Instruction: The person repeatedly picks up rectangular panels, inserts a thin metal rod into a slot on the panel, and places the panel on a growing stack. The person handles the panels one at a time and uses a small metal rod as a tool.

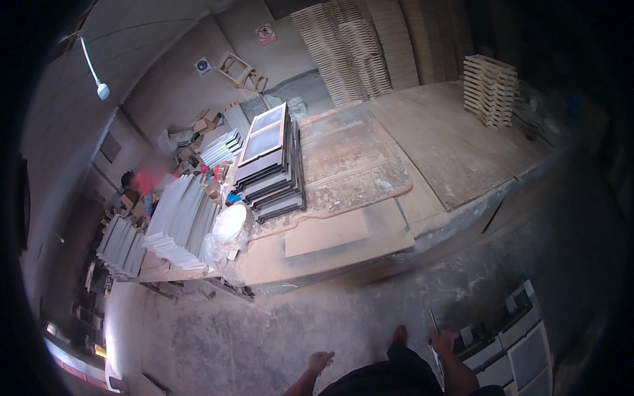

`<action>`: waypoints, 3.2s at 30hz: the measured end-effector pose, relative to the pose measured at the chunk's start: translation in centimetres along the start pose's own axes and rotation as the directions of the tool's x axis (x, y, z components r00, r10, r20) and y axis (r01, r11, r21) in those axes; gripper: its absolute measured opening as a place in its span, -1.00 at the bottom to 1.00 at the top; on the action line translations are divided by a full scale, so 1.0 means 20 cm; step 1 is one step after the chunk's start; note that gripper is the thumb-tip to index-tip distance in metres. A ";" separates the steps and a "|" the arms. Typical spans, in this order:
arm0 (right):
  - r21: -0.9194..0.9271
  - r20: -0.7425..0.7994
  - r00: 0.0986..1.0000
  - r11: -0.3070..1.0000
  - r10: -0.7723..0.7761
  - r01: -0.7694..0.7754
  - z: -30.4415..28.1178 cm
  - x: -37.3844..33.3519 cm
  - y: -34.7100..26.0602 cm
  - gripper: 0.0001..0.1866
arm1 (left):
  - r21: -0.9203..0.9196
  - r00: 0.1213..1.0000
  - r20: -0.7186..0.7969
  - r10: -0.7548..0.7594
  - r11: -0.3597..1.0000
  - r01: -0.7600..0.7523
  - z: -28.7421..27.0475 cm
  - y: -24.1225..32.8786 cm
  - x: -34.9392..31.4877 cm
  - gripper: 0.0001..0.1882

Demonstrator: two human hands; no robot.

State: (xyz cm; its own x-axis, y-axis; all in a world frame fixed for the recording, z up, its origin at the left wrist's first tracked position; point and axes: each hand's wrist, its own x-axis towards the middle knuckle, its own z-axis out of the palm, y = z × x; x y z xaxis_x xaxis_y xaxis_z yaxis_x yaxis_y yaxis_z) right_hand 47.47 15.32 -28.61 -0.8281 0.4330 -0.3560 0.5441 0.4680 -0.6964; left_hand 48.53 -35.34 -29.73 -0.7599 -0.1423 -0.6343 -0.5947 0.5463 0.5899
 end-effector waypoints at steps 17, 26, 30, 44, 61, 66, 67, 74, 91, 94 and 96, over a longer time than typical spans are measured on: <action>-0.190 -0.077 0.994 0.980 -0.075 0.059 0.17 0.82 -0.29 -0.29 | 0.248 0.474 -0.656 0.587 0.761 -0.600 -0.78 1.94 0.81 -0.35; -0.170 -0.276 0.940 0.952 0.201 -0.254 -0.13 0.79 -0.53 -0.37 | 0.626 0.176 -0.645 0.744 0.646 -0.436 -1.86 3.24 1.54 -0.33; -0.155 -0.542 0.833 0.960 0.113 -0.232 -0.07 0.81 -0.59 -0.36 | 0.700 0.357 -0.602 0.714 0.687 -0.193 -2.11 3.58 1.91 -0.40; -0.211 -0.302 0.932 0.939 0.201 -0.271 -0.07 0.68 -0.81 -0.42 | 0.717 0.568 -0.547 0.616 0.694 -0.063 -2.35 3.84 2.62 -0.60; -0.021 -0.168 0.954 0.967 0.249 -0.255 -0.06 1.13 -1.08 -0.47 | 0.724 0.621 -0.508 0.597 0.686 -0.067 -2.33 3.87 2.41 -0.42; -0.261 -0.239 0.954 0.934 0.181 -0.242 -0.03 1.07 -0.93 -0.53 | 0.767 0.581 -0.509 0.635 0.641 -0.029 -2.31 4.05 2.51 -0.38; -0.418 -0.261 0.958 0.881 0.118 -0.223 0.00 1.04 -0.83 -0.55 | 0.782 0.586 -0.498 0.639 0.624 -0.016 -2.30 4.09 2.55 -0.37; -0.295 -0.176 0.954 0.911 0.244 -0.287 0.00 0.84 -0.86 -0.45 | 0.804 0.647 -0.492 0.583 0.589 0.081 -2.42 4.18 2.78 -0.37; -0.159 -0.042 0.968 0.955 0.246 -0.249 0.04 0.83 -1.02 -0.54 | 0.874 0.499 -0.433 0.751 0.485 0.029 -2.31 4.33 2.94 -0.73; -0.257 -0.025 0.974 0.941 0.223 -0.222 0.03 0.85 -0.91 -0.52 | 0.876 0.533 -0.415 0.737 0.482 0.015 -2.19 4.39 2.85 -0.71; -0.295 -0.009 0.979 0.935 0.205 -0.198 0.02 0.88 -0.86 -0.48 | 0.897 0.536 -0.379 0.754 0.441 0.014 -2.13 4.42 2.83 -0.67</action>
State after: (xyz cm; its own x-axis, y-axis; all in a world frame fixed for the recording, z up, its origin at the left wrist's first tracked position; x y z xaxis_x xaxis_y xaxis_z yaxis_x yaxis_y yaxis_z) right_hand 23.61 14.54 -23.21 -0.6978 0.5263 -0.4858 0.7126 0.5785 -0.3968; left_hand -58.10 -30.24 7.76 -0.9553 0.0229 0.2947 -0.0372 0.9798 -0.1966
